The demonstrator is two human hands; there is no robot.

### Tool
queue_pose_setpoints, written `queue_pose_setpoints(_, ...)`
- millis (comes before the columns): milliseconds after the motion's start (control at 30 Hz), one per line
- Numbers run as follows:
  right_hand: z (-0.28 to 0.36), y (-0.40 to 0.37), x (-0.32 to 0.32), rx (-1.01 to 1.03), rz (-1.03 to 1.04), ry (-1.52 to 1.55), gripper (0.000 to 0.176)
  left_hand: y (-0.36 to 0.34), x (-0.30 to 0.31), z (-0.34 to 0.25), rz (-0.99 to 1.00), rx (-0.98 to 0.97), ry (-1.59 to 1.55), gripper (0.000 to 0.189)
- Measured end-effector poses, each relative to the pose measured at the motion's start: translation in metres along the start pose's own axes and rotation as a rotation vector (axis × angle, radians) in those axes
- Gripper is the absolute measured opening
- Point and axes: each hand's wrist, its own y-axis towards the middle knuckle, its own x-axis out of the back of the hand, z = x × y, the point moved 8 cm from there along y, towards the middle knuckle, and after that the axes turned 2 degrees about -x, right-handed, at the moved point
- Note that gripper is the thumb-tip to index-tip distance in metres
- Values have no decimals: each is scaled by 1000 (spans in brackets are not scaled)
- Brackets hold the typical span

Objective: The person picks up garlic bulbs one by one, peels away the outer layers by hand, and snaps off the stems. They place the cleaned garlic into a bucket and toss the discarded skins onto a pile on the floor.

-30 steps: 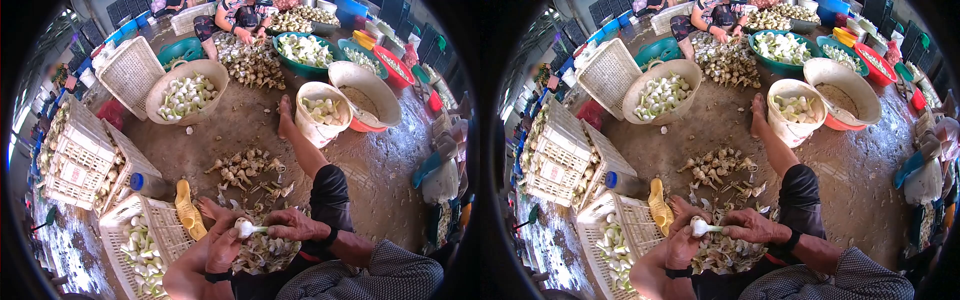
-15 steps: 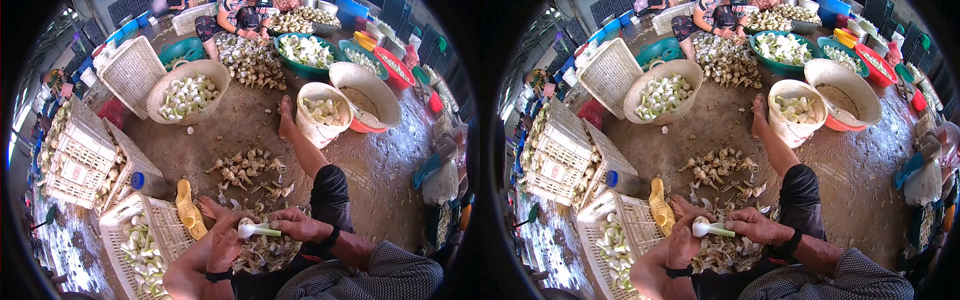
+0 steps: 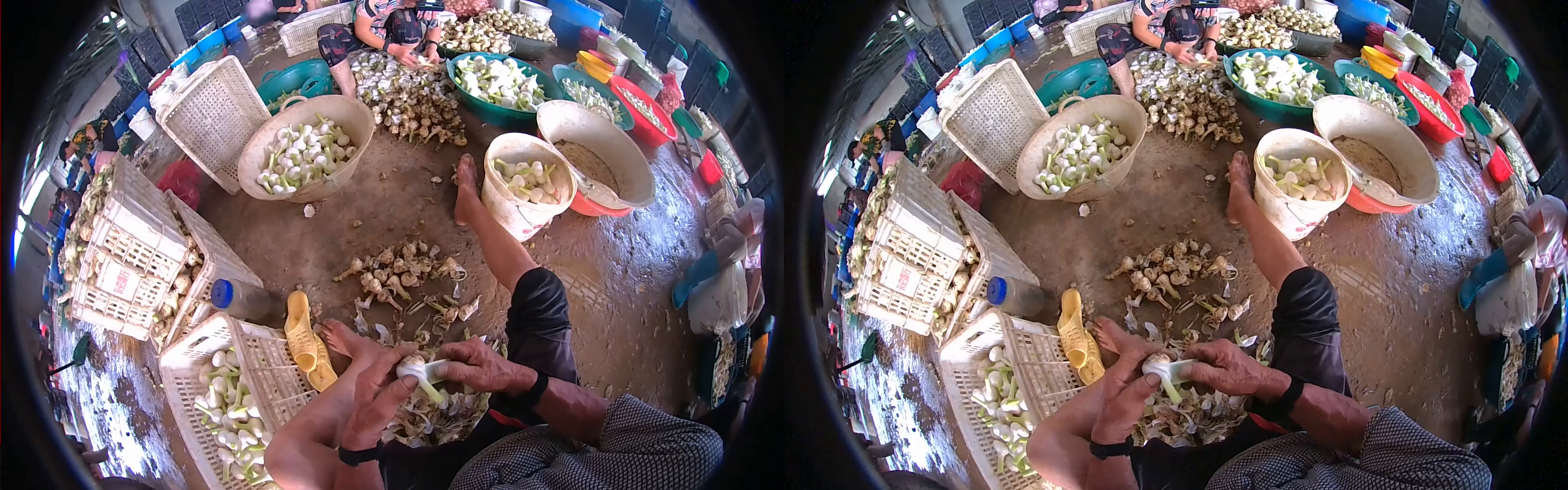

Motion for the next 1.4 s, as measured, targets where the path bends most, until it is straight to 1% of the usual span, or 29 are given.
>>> queue_pose_setpoints(67,1,-2,-6,-53,49,42,32,1,0,5,22,30,19,46)
queue_pose_setpoints(133,1,-1,-6,-25,65,12,32,1,1,5,36,57,41,46)
queue_pose_setpoints(200,6,-3,-5,111,35,-158,31,1,-2,4,76,128,50,49)
queue_pose_setpoints(233,3,-2,-7,110,35,-156,31,0,-4,4,75,130,50,49)
queue_pose_setpoints(300,7,-3,-10,200,16,-171,30,-1,-8,9,80,190,143,55)
queue_pose_setpoints(333,8,-3,-9,199,15,-170,30,0,-7,10,80,191,143,55)
queue_pose_setpoints(400,12,-4,-11,213,81,-256,29,2,-9,5,139,103,240,59)
queue_pose_setpoints(433,13,-5,-10,214,84,-255,29,1,-8,4,135,103,240,59)
queue_pose_setpoints(500,13,-8,-13,203,170,-159,26,-2,-10,5,171,144,153,59)
queue_pose_setpoints(533,15,-11,-13,203,171,-159,26,-2,-7,7,169,144,153,59)
queue_pose_setpoints(600,5,-16,-7,-49,81,332,26,-3,-5,10,208,153,185,59)
queue_pose_setpoints(633,10,-17,-5,-95,58,570,26,-5,-4,9,206,153,185,59)
queue_pose_setpoints(667,9,-16,-1,-95,58,570,26,-8,-3,8,187,196,116,58)
queue_pose_setpoints(700,8,-13,6,-56,45,773,28,-8,-3,8,170,238,49,58)
queue_pose_setpoints(733,8,-11,13,-14,31,974,30,-7,-4,8,173,237,52,58)
queue_pose_setpoints(800,-7,-7,22,-35,-12,1017,32,-4,-6,-4,131,50,-280,56)
queue_pose_setpoints(867,-47,-6,14,-215,156,103,36,-3,-4,-5,120,30,-334,54)
queue_pose_setpoints(900,-40,-9,-6,75,289,-672,34,-1,-2,-7,104,10,-390,52)
queue_pose_setpoints(933,-32,-19,-19,147,349,-1146,32,-1,-2,-4,105,11,-390,52)
queue_pose_setpoints(1000,-29,-14,-15,112,224,-657,30,0,1,1,66,-17,-412,52)
queue_pose_setpoints(1033,-22,-10,-18,113,231,-662,30,1,1,4,62,-24,-416,52)
queue_pose_setpoints(1100,0,-7,-21,63,117,-102,36,2,3,9,-20,-7,-362,49)
queue_pose_setpoints(1133,7,-5,-27,68,101,-100,36,3,2,10,-5,-3,-356,49)
queue_pose_setpoints(1200,7,-6,-42,-9,179,14,35,5,7,17,-77,-39,-216,47)
queue_pose_setpoints(1233,-10,-5,-45,-82,171,153,32,5,7,18,-88,-21,-176,45)
queue_pose_setpoints(1267,-17,-5,-43,-80,148,144,32,4,7,23,-80,5,-176,51)
queue_pose_setpoints(1333,-30,-7,-40,-198,186,298,28,7,-3,15,-64,13,-152,58)
queue_pose_setpoints(1367,-27,-9,-30,-169,146,347,28,9,-1,18,-93,21,-154,62)
queue_pose_setpoints(1400,-14,-10,-8,-113,42,223,29,10,2,21,-126,29,-155,66)
